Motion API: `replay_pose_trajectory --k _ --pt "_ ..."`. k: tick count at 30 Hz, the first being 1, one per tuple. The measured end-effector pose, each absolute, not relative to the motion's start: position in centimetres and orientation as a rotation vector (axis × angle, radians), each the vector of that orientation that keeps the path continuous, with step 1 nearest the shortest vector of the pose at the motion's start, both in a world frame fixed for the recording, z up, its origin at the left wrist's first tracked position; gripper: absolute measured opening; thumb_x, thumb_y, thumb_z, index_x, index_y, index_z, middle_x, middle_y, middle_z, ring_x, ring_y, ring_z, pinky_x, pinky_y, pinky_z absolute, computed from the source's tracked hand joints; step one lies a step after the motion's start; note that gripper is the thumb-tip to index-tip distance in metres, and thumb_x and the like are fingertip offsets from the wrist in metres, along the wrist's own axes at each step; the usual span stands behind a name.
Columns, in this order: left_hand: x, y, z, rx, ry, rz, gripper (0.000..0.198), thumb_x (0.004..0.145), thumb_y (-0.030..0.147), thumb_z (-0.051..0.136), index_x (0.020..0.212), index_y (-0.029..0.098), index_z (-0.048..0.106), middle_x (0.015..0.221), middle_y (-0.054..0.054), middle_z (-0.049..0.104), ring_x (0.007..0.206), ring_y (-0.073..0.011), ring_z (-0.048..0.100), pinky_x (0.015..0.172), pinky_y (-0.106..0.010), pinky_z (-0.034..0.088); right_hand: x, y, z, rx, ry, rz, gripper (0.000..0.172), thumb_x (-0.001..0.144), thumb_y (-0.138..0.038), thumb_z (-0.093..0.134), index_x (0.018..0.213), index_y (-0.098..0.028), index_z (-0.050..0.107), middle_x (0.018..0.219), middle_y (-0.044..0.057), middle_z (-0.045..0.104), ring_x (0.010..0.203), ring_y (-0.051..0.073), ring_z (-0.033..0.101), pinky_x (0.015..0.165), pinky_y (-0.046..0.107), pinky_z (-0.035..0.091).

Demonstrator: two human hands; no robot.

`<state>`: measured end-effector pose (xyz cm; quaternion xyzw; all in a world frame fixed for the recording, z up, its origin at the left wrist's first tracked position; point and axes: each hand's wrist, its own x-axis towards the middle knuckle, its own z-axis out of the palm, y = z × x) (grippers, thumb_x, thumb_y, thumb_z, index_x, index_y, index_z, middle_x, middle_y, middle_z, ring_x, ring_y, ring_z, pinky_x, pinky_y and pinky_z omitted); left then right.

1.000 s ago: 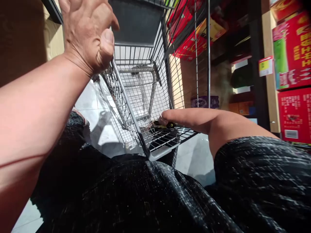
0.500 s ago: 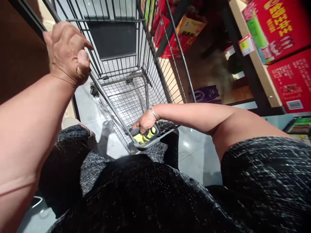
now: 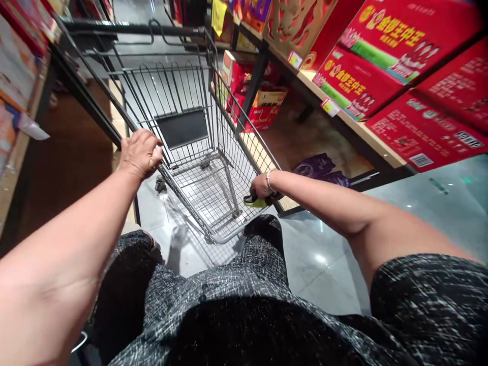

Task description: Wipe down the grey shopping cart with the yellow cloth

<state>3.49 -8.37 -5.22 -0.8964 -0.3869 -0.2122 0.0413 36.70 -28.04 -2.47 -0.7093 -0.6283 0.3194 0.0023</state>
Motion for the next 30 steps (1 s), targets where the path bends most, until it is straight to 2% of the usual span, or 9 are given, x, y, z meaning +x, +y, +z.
replay_pose_trajectory --k 2,4,7,9,10,14,17,23,30 --pt "3.4 -8.7 -4.7 -2.743 -1.191 -0.605 0.032 0.097 0.034 0.039 0.106 0.013 0.061 0.12 -0.011 0.061 0.129 -0.0255 0.047 0.101 -0.041 0.033 34.4 -29.5 0.0 -2.038 -2.165 1.462 0.028 0.062 -0.011 0.072 0.089 -0.018 0.077 0.062 -0.007 0.066 0.062 0.01 0.061 0.064 0.021 0.05" --pt "3.3 -9.2 -4.2 -2.729 -1.213 -0.591 0.027 0.095 0.031 0.041 0.103 0.016 0.062 0.118 -0.011 0.063 0.127 -0.0261 0.049 0.097 -0.041 0.037 31.6 -31.7 1.7 -1.777 -2.158 1.585 0.042 0.069 -0.013 0.066 0.11 -0.02 0.074 0.081 -0.004 0.072 0.071 0.011 0.064 0.07 0.021 0.052" --pt "3.1 -10.3 -3.7 -2.72 -1.221 -0.607 0.028 0.095 0.031 0.038 0.097 0.019 0.063 0.113 -0.01 0.065 0.123 -0.027 0.052 0.093 -0.042 0.038 27.1 -35.7 1.9 -1.573 -1.954 1.231 0.057 0.078 -0.013 0.056 0.134 -0.022 0.06 0.116 0.001 0.07 0.099 0.015 0.065 0.092 0.028 0.053" --pt "2.9 -11.0 -3.4 -2.712 -1.216 -0.612 0.029 0.096 0.031 0.037 0.096 0.02 0.063 0.11 -0.01 0.065 0.12 -0.0276 0.054 0.091 -0.043 0.039 24.6 -38.2 0.5 -1.574 -1.88 0.902 0.066 0.078 -0.012 0.054 0.143 -0.022 0.053 0.126 0.005 0.064 0.112 0.019 0.06 0.102 0.036 0.05" --pt "2.8 -11.4 -3.3 -2.707 -1.219 -0.61 0.028 0.095 0.031 0.037 0.096 0.02 0.063 0.109 -0.01 0.065 0.119 -0.0278 0.055 0.091 -0.043 0.039 23.7 -39.2 -0.5 -1.598 -1.861 0.747 0.069 0.078 -0.011 0.053 0.146 -0.022 0.05 0.123 0.007 0.063 0.112 0.021 0.058 0.103 0.04 0.049" --pt "2.3 -12.6 -3.1 -2.695 -1.24 -0.577 0.027 0.096 0.032 0.038 0.095 0.021 0.063 0.108 -0.01 0.065 0.116 -0.0275 0.055 0.089 -0.044 0.04 21.8 -41.7 -4.4 -1.554 -1.806 0.204 0.074 0.076 -0.008 0.052 0.148 -0.025 0.046 0.117 0.009 0.061 0.104 0.024 0.057 0.092 0.042 0.053" --pt "2.2 -13.2 -3.2 -2.665 -1.274 -0.56 0.026 0.097 0.033 0.039 0.094 0.021 0.062 0.107 -0.01 0.065 0.115 -0.0269 0.055 0.09 -0.043 0.039 22.2 -41.9 -5.8 -1.415 -1.819 -0.019 0.076 0.075 -0.007 0.054 0.148 -0.027 0.046 0.117 0.009 0.06 0.102 0.024 0.058 0.086 0.038 0.055" --pt "3.4 -14.6 -3.6 -2.649 -1.354 -0.635 0.026 0.099 0.038 0.042 0.097 0.022 0.062 0.11 -0.01 0.065 0.118 -0.0267 0.052 0.093 -0.043 0.038 25.9 -41.2 -6.0 -1.458 -1.825 0.034 0.071 0.075 -0.008 0.052 0.143 -0.026 0.051 0.11 0.008 0.062 0.095 0.021 0.063 0.084 0.035 0.058" --pt "6.0 -16.1 -3.4 -2.742 -1.543 -0.71 0.041 0.101 0.05 0.038 0.11 0.019 0.064 0.126 -0.015 0.06 0.134 -0.0313 0.042 0.105 -0.053 0.036 33.0 -38.4 -6.1 -1.6 -1.789 0.218 0.063 0.075 -0.015 0.051 0.136 -0.025 0.059 0.123 0.007 0.066 0.113 0.022 0.065 0.102 0.039 0.054"
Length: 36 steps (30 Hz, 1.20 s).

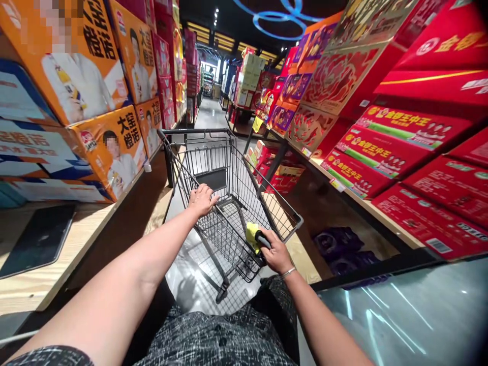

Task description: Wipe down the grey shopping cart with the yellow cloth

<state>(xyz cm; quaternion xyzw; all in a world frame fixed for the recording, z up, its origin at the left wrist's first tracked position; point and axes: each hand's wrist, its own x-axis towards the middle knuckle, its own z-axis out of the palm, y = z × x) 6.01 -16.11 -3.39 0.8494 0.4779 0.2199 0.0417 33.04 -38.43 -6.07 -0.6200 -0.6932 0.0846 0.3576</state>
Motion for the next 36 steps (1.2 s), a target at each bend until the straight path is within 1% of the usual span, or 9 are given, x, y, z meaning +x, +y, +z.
replay_pose_trajectory --k 4,8,13,18,21,25,28,31,36 --pt "6.9 -16.6 -2.9 2.528 1.391 0.601 0.05 0.101 0.054 0.035 0.126 0.019 0.061 0.142 -0.013 0.054 0.148 -0.0316 0.028 0.118 -0.056 0.026 37.1 -35.5 -5.9 -1.708 -1.762 0.315 0.06 0.074 -0.018 0.052 0.133 -0.025 0.062 0.132 0.005 0.065 0.123 0.022 0.062 0.113 0.04 0.046" --pt "8.1 -17.1 -2.0 2.463 1.312 0.455 0.064 0.099 0.06 0.03 0.14 0.016 0.053 0.156 -0.014 0.041 0.155 -0.0318 0.01 0.124 -0.06 0.009 39.9 -33.3 -5.7 -1.883 -1.767 0.377 0.058 0.073 -0.02 0.053 0.13 -0.022 0.065 0.134 0.006 0.066 0.126 0.023 0.061 0.115 0.041 0.044" --pt "10.8 -18.4 -1.3 2.44 1.193 0.4 0.074 0.095 0.068 0.033 0.144 0.015 0.05 0.162 -0.014 0.031 0.156 -0.0324 0.002 0.124 -0.062 0.003 44.6 -32.7 -6.0 -1.911 -1.841 0.308 0.064 0.069 -0.015 0.051 0.131 -0.024 0.063 0.134 0.006 0.065 0.125 0.023 0.06 0.113 0.04 0.044" --pt "14.2 -20.4 -0.6 2.415 1.014 0.305 0.085 0.092 0.075 0.032 0.153 0.017 0.04 0.166 -0.011 0.024 0.156 -0.0314 -0.001 0.124 -0.061 0.0 49.7 -31.5 -5.2 -2.063 -1.727 0.114 0.068 0.064 -0.016 0.053 0.13 -0.021 0.063 0.116 0.01 0.065 0.114 0.028 0.063 0.108 0.045 0.046" --pt "15.1 -21.2 0.1 2.402 0.787 0.225 0.084 0.093 0.075 0.03 0.155 0.018 0.038 0.167 -0.009 0.023 0.157 -0.0308 0.001 0.125 -0.059 0.006 48.8 -29.0 -4.5 -2.005 -1.516 -0.029 0.07 0.067 -0.019 0.051 0.137 -0.02 0.056 0.123 0.012 0.06 0.12 0.029 0.059 0.111 0.049 0.043" --pt "12.8 -20.7 2.1 2.497 0.671 0.418 0.066 0.099 0.065 0.031 0.147 0.024 0.05 0.16 -0.008 0.039 0.155 -0.0297 0.016 0.125 -0.056 0.017 43.4 -24.6 -4.1 -1.693 -1.493 0.002 0.07 0.07 -0.023 0.05 0.139 -0.016 0.05 0.133 0.015 0.056 0.128 0.029 0.053 0.115 0.05 0.039" --pt "8.4 -19.0 4.4 2.621 0.905 0.749 0.051 0.101 0.054 0.037 0.138 0.028 0.059 0.154 -0.006 0.046 0.154 -0.0301 0.021 0.125 -0.059 0.013 39.1 -22.1 -4.1 -1.57 -1.476 0.065 0.069 0.072 -0.026 0.051 0.14 -0.015 0.048 0.135 0.015 0.056 0.127 0.028 0.053 0.116 0.05 0.038" --pt "3.4 -17.1 6.3 2.666 1.224 1.006 0.041 0.098 0.044 0.048 0.132 0.026 0.062 0.151 -0.009 0.049 0.152 -0.0334 0.023 0.123 -0.063 0.013 36.3 -21.1 -3.9 -1.572 -1.42 0.091 0.068 0.073 -0.027 0.05 0.14 -0.016 0.047 0.137 0.014 0.055 0.127 0.028 0.053 0.114 0.049 0.04" --pt "-2.0 -15.0 6.5 2.663 1.431 1.04 0.045 0.093 0.043 0.055 0.134 0.025 0.058 0.15 -0.009 0.051 0.152 -0.0332 0.025 0.123 -0.063 0.013 35.1 -21.7 -3.2 -1.816 -1.273 0.058 0.067 0.075 -0.03 0.052 0.141 -0.019 0.05 0.138 0.015 0.055 0.121 0.031 0.057 0.107 0.049 0.046"
